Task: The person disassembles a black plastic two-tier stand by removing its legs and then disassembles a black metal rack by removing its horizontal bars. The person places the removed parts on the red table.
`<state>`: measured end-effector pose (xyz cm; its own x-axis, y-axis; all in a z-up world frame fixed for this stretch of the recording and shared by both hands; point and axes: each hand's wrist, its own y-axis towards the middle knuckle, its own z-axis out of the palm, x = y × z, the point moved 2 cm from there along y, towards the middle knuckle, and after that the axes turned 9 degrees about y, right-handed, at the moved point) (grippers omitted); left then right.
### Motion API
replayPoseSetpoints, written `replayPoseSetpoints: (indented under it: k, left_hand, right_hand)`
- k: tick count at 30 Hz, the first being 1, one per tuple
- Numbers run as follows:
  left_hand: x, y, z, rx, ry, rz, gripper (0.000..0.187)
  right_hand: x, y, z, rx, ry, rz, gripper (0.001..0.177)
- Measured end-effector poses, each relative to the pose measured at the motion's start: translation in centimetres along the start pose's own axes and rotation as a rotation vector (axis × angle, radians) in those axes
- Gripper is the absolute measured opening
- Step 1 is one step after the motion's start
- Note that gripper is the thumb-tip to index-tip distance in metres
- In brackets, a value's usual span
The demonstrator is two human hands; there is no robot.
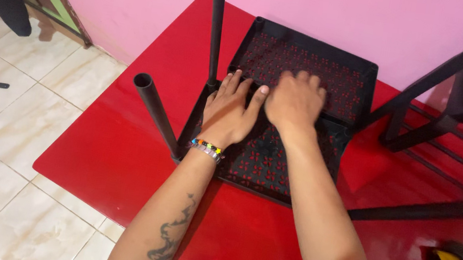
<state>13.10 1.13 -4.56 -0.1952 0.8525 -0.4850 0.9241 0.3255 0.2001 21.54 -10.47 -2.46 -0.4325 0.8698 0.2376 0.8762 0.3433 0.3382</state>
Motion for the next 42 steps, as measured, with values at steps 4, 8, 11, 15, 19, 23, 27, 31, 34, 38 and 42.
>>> replayPoseSetpoints:
  k: [4, 8, 11, 15, 19, 23, 27, 31, 34, 38, 42]
  left_hand:
    - [-0.3, 0.0, 0.0, -0.034, 0.109, -0.005, 0.074]
    - [0.6, 0.3, 0.2, -0.098, 0.168, -0.052, 0.073]
    - [1.1, 0.5, 0.9, -0.129, 0.199, -0.015, 0.069]
    - [1.9, 0.2, 1.7, -0.123, 0.151, 0.135, 0.055]
    - [1.8, 0.6, 1.6, -0.065, 0.131, 0.151, 0.053]
    - [0.3, -0.5, 0.8, -0.041, 0.131, 0.238, 0.056]
    - [-2.1, -2.7, -1.1, -0.04, 0.101, 0.374, 0.056]
    - [-6.1, -6.2, -1.7, 0.114, -0.056, 0.527, 0.055]
    - [-8.9, -9.1, -1.0, 0.228, -0.089, 0.711, 0.056]
    - [-10.4, -11.6, 0.6, 0.351, -0.177, 0.802, 0.062]
    - [-11.3, -12.9, 2.4, 0.321, -0.123, 0.801, 0.066]
  right_hand:
    - [-0.8, -1.1, -0.1, 0.195, 0.073, 0.133, 0.03]
    - [-0.6, -1.6, 1.6, 0.198, 0.15, 0.036, 0.03]
    - [-0.3, -1.3, 3.3, 0.218, 0.165, -0.014, 0.037]
    - [0.7, -1.7, 5.0, 0.118, 0.296, -0.266, 0.057]
    - [1.1, -2.5, 3.2, 0.081, 0.314, -0.271, 0.061]
    - [1.3, -6.9, -3.3, 0.036, 0.345, -0.321, 0.066]
    - [1.9, -13.9, -10.5, -0.023, 0.558, -0.422, 0.045]
    - [-0.6, -17.9, -14.4, -0.362, 0.761, -0.467, 0.022]
    - [-5.4, -19.0, -15.6, -0.765, 0.79, -0.409, 0.023]
    - [-9.5, -19.2, -13.5, -0.897, 1.113, -0.319, 0.04]
    - [-11.4, -19.9, -10.5, -0.423, 1.461, -0.216, 0.055]
